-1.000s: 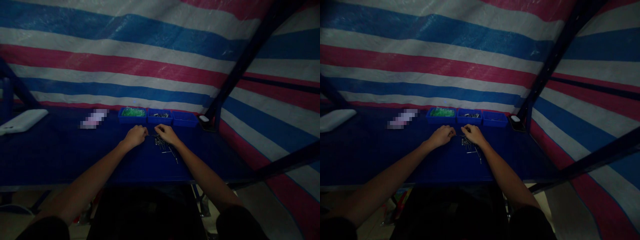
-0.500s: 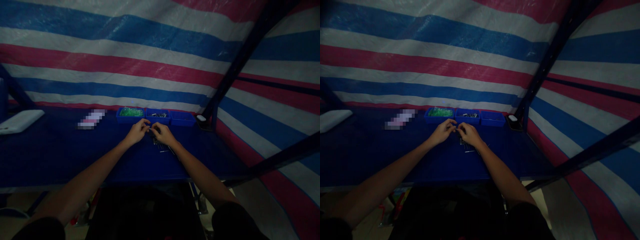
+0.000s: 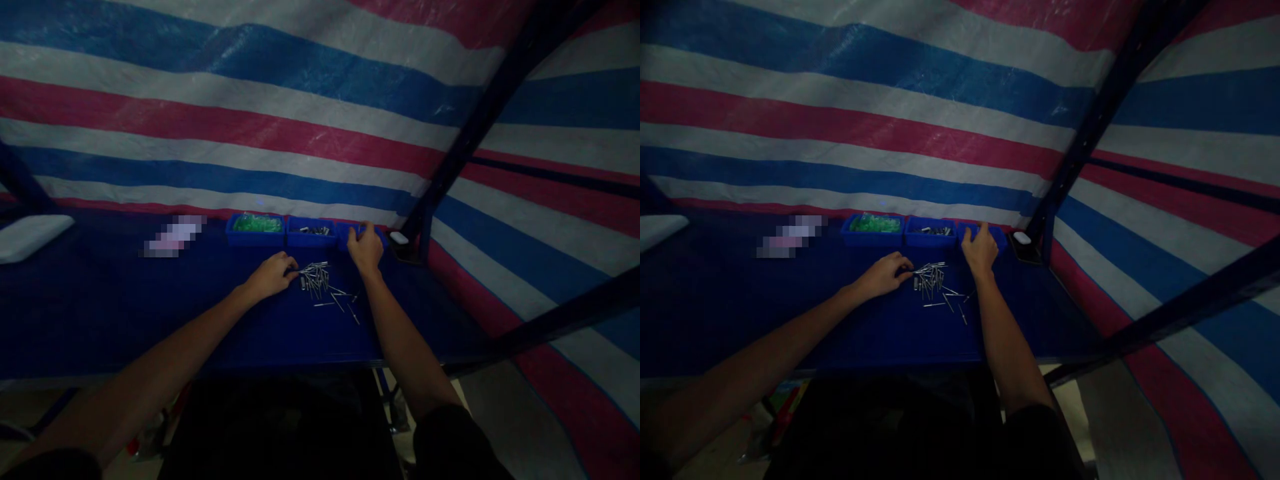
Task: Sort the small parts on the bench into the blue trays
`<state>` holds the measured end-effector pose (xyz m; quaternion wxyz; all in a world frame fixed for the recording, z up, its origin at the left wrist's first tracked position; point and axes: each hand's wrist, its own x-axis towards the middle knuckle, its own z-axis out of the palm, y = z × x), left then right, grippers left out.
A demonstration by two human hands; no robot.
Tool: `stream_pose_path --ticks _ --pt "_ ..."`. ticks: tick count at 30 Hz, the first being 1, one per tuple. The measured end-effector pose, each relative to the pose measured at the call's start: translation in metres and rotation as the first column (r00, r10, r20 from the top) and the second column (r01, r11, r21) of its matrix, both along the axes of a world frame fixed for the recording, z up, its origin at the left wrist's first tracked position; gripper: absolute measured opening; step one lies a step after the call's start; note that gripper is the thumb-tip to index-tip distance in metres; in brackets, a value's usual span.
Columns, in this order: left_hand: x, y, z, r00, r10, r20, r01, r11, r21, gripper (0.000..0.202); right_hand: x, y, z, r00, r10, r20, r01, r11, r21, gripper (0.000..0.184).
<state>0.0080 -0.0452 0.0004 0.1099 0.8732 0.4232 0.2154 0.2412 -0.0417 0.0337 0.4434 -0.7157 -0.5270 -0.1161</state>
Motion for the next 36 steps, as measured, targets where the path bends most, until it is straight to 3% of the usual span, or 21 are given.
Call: stream_pose_path --ticks 2,5,10,12,15,19,23,25,28,31,33,36 --pt "0.003 -0.001 0.000 0.999 0.011 -0.043 -0.011 1.000 -0.009 0.014 0.004 0.001 -0.007 0.999 0.029 -0.015 -0.030 0.998 -0.052 0.032" --pt "0.006 -0.001 0.002 0.994 0.052 -0.095 -0.056 0.997 -0.043 0.014 -0.009 -0.004 -0.015 0.979 0.204 -0.028 -0.206 0.971 -0.122 0.029" --pt "0.002 0.002 0.004 0.985 0.169 -0.035 -0.170 0.985 -0.023 0.019 -0.048 -0.016 -0.018 0.808 0.590 0.000 -0.573 0.784 -0.239 0.025" --pt "-0.001 0.003 0.005 0.980 0.201 -0.002 -0.201 0.979 -0.011 0.023 -0.058 -0.020 -0.017 0.746 0.664 0.050 -0.632 0.729 -0.262 0.022" --pt "-0.004 0.006 0.008 0.973 0.229 0.027 -0.229 0.973 -0.008 0.029 -0.064 -0.026 -0.016 0.700 0.702 0.135 -0.650 0.704 -0.287 0.014" --pt "-0.004 0.004 0.013 0.973 0.205 0.108 -0.202 0.979 -0.036 0.033 -0.065 -0.032 -0.014 0.689 0.692 0.217 -0.630 0.719 -0.292 0.014" --pt "-0.003 0.000 0.013 0.981 0.109 0.161 -0.090 0.988 -0.123 0.030 -0.054 -0.030 0.000 0.753 0.597 0.276 -0.560 0.802 -0.208 0.021" --pt "-0.002 -0.002 0.012 0.991 -0.020 0.129 0.037 0.990 -0.136 0.023 -0.039 -0.026 0.010 0.846 0.461 0.269 -0.455 0.886 -0.086 0.025" --pt "-0.001 -0.003 0.010 0.977 -0.203 0.056 0.209 0.971 -0.117 0.020 -0.011 -0.015 0.018 0.981 0.114 0.157 -0.122 0.992 0.039 0.030" --pt "0.000 -0.003 0.008 0.968 -0.250 0.030 0.252 0.964 -0.082 0.017 0.010 -0.008 0.014 0.993 -0.104 0.060 0.111 0.986 -0.124 0.037" --pt "0.000 -0.003 0.007 0.971 -0.239 0.016 0.239 0.969 -0.063 0.015 0.014 -0.007 0.006 0.995 -0.096 0.035 0.102 0.965 -0.241 0.043" --pt "0.002 -0.003 0.007 0.981 -0.195 0.017 0.196 0.980 -0.030 0.014 0.001 -0.014 -0.002 0.996 0.091 0.017 -0.083 0.961 -0.264 0.039"
